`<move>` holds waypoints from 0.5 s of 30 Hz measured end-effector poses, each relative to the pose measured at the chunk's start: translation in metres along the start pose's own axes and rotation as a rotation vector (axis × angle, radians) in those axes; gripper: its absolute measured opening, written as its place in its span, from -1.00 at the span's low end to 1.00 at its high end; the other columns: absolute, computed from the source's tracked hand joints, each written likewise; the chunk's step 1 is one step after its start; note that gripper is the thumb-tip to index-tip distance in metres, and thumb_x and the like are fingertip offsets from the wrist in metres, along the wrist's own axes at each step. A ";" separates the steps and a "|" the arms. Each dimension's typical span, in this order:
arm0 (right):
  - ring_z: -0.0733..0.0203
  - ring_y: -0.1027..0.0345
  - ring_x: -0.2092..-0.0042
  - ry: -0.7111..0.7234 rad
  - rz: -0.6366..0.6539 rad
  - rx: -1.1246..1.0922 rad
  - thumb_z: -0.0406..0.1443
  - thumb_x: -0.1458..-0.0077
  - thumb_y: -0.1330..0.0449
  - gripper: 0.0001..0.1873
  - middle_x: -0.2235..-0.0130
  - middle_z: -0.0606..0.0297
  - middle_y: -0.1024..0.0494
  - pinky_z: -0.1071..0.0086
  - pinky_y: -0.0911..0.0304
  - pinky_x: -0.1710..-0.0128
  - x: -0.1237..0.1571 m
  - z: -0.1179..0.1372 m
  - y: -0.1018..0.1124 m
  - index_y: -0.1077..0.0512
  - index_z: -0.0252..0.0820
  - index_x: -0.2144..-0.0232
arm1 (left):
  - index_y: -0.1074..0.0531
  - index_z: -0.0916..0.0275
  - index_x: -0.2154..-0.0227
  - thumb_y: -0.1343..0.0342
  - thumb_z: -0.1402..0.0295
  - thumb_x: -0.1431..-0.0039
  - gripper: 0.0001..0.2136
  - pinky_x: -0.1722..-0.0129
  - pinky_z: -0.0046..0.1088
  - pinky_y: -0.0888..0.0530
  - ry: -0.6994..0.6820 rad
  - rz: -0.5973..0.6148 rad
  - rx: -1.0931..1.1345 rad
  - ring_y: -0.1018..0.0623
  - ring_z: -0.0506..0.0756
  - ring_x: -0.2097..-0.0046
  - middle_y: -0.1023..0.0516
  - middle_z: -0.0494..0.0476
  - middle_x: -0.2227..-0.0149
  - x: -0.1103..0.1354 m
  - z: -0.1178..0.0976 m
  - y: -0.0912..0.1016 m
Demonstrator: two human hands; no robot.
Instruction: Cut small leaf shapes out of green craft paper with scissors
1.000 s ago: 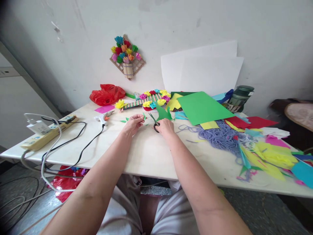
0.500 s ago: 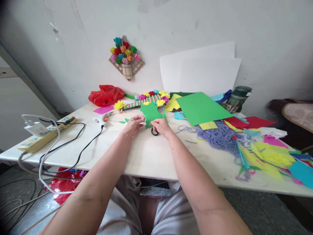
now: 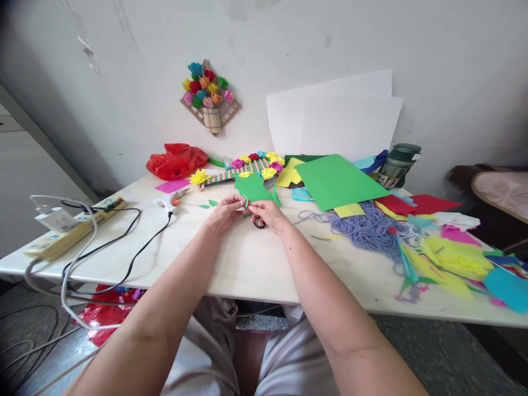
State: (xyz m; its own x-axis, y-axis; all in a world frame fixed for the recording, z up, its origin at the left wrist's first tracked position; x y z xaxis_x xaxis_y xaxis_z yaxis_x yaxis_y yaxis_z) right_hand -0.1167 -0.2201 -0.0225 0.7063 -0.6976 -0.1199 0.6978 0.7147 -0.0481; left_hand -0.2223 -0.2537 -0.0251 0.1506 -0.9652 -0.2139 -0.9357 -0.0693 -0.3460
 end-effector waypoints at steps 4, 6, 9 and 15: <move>0.45 -0.25 0.63 0.006 -0.020 0.023 -0.28 0.12 -0.21 -0.82 0.41 0.19 -0.55 0.61 -0.02 0.79 0.000 -0.001 0.001 -0.48 -0.31 0.44 | -0.39 0.32 0.48 -0.28 0.38 0.20 -0.80 0.28 -0.39 -0.42 0.004 0.006 0.034 -0.47 -0.01 0.39 -0.43 0.01 0.47 0.001 0.000 -0.003; 0.45 -0.25 0.64 0.007 -0.033 0.031 -0.27 0.13 -0.22 -0.81 0.42 0.19 -0.55 0.61 -0.01 0.79 0.000 -0.001 0.002 -0.48 -0.31 0.45 | -0.39 0.32 0.49 -0.28 0.39 0.21 -0.80 0.26 -0.37 -0.42 0.003 0.001 0.045 -0.47 -0.01 0.39 -0.43 0.01 0.48 0.001 0.000 -0.003; 0.44 -0.26 0.63 0.011 -0.039 0.042 -0.27 0.14 -0.22 -0.81 0.40 0.17 -0.56 0.60 -0.01 0.80 -0.001 0.000 0.001 -0.49 -0.32 0.45 | -0.40 0.32 0.49 -0.28 0.39 0.21 -0.79 0.28 -0.40 -0.42 0.006 -0.005 0.043 -0.47 -0.01 0.40 -0.43 0.01 0.48 0.001 0.000 -0.003; 0.44 -0.26 0.64 0.019 -0.043 0.053 -0.26 0.13 -0.21 -0.80 0.38 0.16 -0.56 0.60 0.00 0.80 -0.001 0.001 0.001 -0.47 -0.32 0.44 | -0.39 0.33 0.48 -0.28 0.38 0.19 -0.79 0.39 -0.49 -0.39 0.007 0.021 0.040 -0.46 -0.03 0.43 -0.42 0.00 0.50 0.000 0.003 -0.003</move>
Point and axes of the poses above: each hand's wrist, its own x-axis away from the middle knuckle, its own y-axis out of the back of the hand, z = x × y, the point moved 8 cm from there along -x, towards the middle knuckle
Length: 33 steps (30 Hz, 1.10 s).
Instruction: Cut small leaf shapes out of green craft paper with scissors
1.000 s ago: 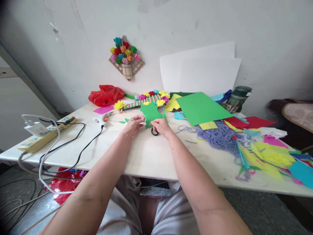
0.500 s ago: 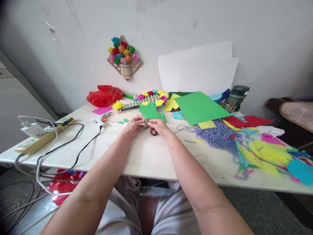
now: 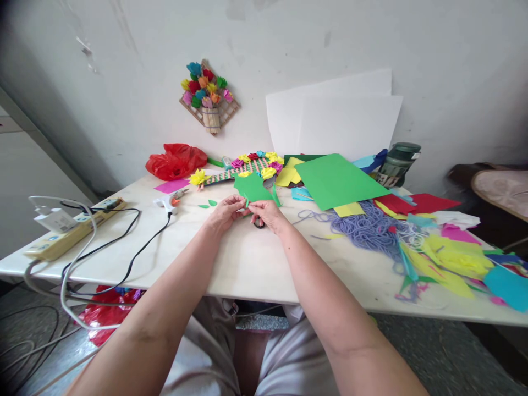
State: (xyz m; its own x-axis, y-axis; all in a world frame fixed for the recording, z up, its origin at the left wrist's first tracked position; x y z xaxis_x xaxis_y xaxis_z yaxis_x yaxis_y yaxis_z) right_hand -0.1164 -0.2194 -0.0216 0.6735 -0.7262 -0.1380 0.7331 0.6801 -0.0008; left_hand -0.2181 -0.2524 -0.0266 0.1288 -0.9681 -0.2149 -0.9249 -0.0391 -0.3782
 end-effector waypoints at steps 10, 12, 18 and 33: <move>0.45 -0.17 0.73 0.055 -0.123 0.243 -0.32 0.07 -0.11 -0.89 0.61 0.33 -0.47 0.58 0.04 0.78 -0.003 0.001 0.010 -0.37 -0.26 0.55 | -0.39 0.34 0.48 -0.28 0.27 0.21 -0.73 0.34 -0.41 -0.41 0.055 -0.015 -0.118 -0.48 0.00 0.44 -0.44 0.05 0.50 0.001 0.002 -0.003; 0.43 -0.15 0.74 0.079 -0.162 0.371 -0.33 0.06 -0.09 -0.86 0.67 0.36 -0.42 0.55 -0.02 0.75 -0.003 0.003 0.013 -0.37 -0.25 0.59 | -0.40 0.34 0.49 -0.29 0.25 0.23 -0.71 0.36 -0.44 -0.40 0.069 -0.048 -0.186 -0.47 -0.01 0.45 -0.44 0.06 0.51 0.001 0.003 -0.003; 0.30 -0.27 0.60 0.164 -0.267 0.631 -0.37 0.14 -0.12 -0.91 0.59 0.30 -0.48 0.45 -0.13 0.61 -0.002 0.009 0.020 -0.42 -0.17 0.60 | -0.37 0.33 0.53 -0.31 0.21 0.30 -0.67 0.42 -0.49 -0.37 0.064 -0.128 -0.337 -0.42 -0.05 0.50 -0.42 0.01 0.55 0.003 0.002 -0.005; 0.42 -0.17 0.70 0.088 -0.153 0.261 -0.32 0.15 -0.12 -0.90 0.69 0.40 -0.38 0.56 -0.01 0.72 0.003 0.013 0.008 -0.31 -0.23 0.63 | -0.35 0.34 0.55 -0.29 0.27 0.25 -0.72 0.33 -0.40 -0.43 0.055 -0.040 -0.109 -0.42 -0.03 0.45 -0.39 0.00 0.55 0.001 0.002 -0.008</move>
Point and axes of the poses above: each hand's wrist, its own x-axis away from the middle knuckle, its own y-axis out of the back of the hand, z = x × y, the point moved 8 cm from there along -x, towards the middle knuckle
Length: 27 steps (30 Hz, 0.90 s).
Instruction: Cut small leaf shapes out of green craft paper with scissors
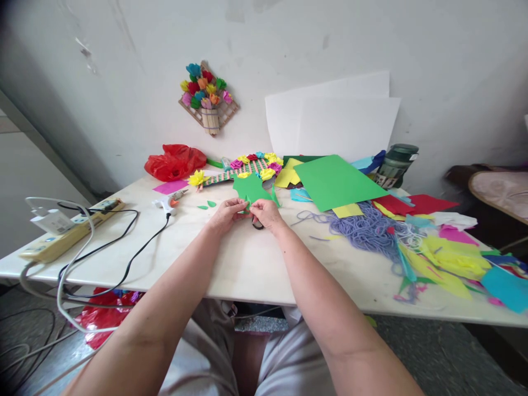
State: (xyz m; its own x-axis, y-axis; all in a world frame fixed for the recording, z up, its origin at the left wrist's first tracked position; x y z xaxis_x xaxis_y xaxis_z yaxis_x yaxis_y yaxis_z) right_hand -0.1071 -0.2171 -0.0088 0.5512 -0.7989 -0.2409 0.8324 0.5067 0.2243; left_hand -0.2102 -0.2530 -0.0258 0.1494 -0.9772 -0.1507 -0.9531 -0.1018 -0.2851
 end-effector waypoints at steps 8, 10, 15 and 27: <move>0.45 -0.13 0.70 -0.051 0.039 -0.117 -0.25 0.11 -0.12 -0.82 0.64 0.34 -0.43 0.58 0.07 0.79 -0.001 -0.008 -0.005 -0.34 -0.26 0.62 | -0.35 0.30 0.49 -0.28 0.27 0.24 -0.72 0.39 -0.47 -0.39 -0.008 -0.027 -0.019 -0.44 -0.04 0.47 -0.43 0.00 0.50 0.002 -0.002 -0.002; 0.47 -0.05 0.73 -0.041 0.032 -0.085 -0.23 0.10 -0.12 -0.79 0.70 0.38 -0.37 0.58 0.10 0.78 -0.001 -0.008 -0.005 -0.35 -0.26 0.63 | -0.34 0.29 0.48 -0.28 0.28 0.24 -0.72 0.39 -0.47 -0.39 -0.012 -0.029 -0.002 -0.44 -0.04 0.46 -0.43 0.00 0.49 0.001 -0.001 -0.002; 0.46 -0.08 0.72 0.000 -0.001 0.000 -0.27 0.12 -0.13 -0.79 0.74 0.41 -0.32 0.56 0.05 0.74 -0.001 -0.003 -0.003 -0.31 -0.24 0.69 | -0.30 0.29 0.52 -0.28 0.26 0.23 -0.71 0.40 -0.46 -0.41 -0.042 -0.032 0.014 -0.44 -0.04 0.46 -0.42 -0.01 0.51 0.000 -0.001 -0.002; 0.42 -0.15 0.67 0.089 0.098 0.023 -0.23 0.16 -0.16 -0.78 0.71 0.40 -0.34 0.53 -0.03 0.67 0.000 0.003 -0.009 -0.31 -0.22 0.70 | -0.30 0.28 0.54 -0.26 0.24 0.22 -0.72 0.50 -0.54 -0.35 -0.101 -0.118 -0.031 -0.37 -0.09 0.53 -0.34 -0.04 0.55 0.000 -0.007 0.006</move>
Point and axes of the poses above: each hand's wrist, its own x-axis away from the middle knuckle, its own y-axis out of the back of the hand, z = x × y, the point moved 8 cm from there along -x, towards the middle knuckle
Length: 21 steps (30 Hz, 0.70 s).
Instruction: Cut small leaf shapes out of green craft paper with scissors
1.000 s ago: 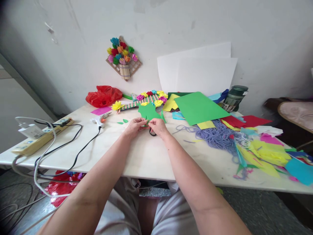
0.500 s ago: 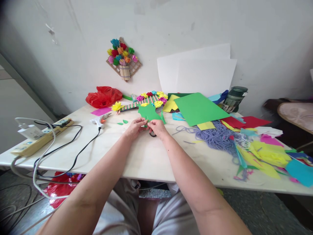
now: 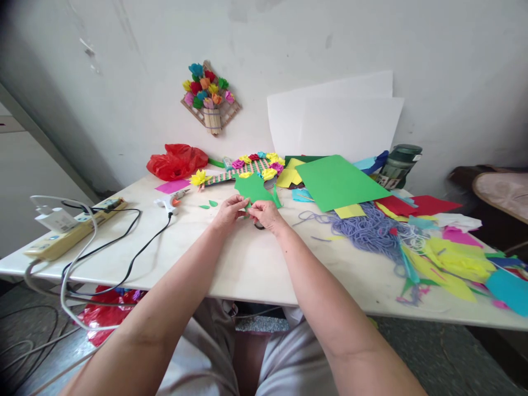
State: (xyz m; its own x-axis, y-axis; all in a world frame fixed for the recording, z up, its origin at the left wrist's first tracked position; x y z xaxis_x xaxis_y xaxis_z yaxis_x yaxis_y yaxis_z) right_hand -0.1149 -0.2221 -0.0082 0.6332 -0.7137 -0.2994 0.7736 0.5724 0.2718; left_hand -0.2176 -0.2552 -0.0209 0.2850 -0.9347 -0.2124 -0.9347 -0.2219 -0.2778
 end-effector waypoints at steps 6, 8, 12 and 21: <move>0.43 -0.12 0.68 0.009 0.030 0.004 -0.23 0.14 -0.15 -0.78 0.73 0.41 -0.31 0.53 -0.01 0.67 0.001 0.000 -0.003 -0.33 -0.23 0.70 | -0.31 0.28 0.56 -0.26 0.23 0.23 -0.72 0.51 -0.54 -0.34 0.020 -0.037 0.046 -0.35 -0.09 0.53 -0.31 -0.04 0.58 -0.001 0.002 0.005; 0.43 -0.11 0.68 0.004 0.037 -0.005 -0.23 0.15 -0.16 -0.78 0.74 0.41 -0.31 0.53 -0.01 0.67 0.001 0.001 -0.004 -0.33 -0.24 0.70 | -0.30 0.29 0.58 -0.25 0.21 0.21 -0.72 0.52 -0.53 -0.33 0.036 -0.037 0.088 -0.35 -0.08 0.54 -0.31 -0.04 0.60 -0.001 0.002 0.006; 0.44 -0.13 0.68 -0.049 -0.006 -0.072 -0.20 0.18 -0.19 -0.76 0.71 0.39 -0.34 0.53 -0.01 0.69 0.002 -0.002 -0.001 -0.32 -0.24 0.70 | -0.36 0.30 0.55 -0.18 0.12 0.14 -0.70 0.58 -0.56 -0.27 0.021 -0.103 0.102 -0.33 -0.08 0.56 -0.35 0.00 0.59 -0.002 -0.002 0.013; 0.45 -0.13 0.68 -0.082 -0.119 -0.149 -0.21 0.17 -0.19 -0.79 0.68 0.41 -0.36 0.56 0.03 0.73 0.000 -0.008 0.008 -0.33 -0.25 0.65 | -0.37 0.31 0.56 -0.24 0.22 0.22 -0.74 0.54 -0.57 -0.26 0.000 0.024 -0.134 -0.32 -0.10 0.54 -0.36 -0.02 0.57 0.002 -0.005 0.004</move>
State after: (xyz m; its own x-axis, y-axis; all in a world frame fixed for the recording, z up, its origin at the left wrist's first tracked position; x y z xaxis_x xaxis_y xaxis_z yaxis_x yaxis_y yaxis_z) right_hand -0.1082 -0.2147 -0.0131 0.5380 -0.8069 -0.2438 0.8415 0.5312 0.0989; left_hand -0.2215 -0.2591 -0.0174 0.2625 -0.9401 -0.2177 -0.9612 -0.2348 -0.1449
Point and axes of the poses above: each hand's wrist, its own x-axis away from the middle knuckle, its own y-axis out of the back of the hand, z = x × y, the point moved 8 cm from there along -x, towards the middle knuckle
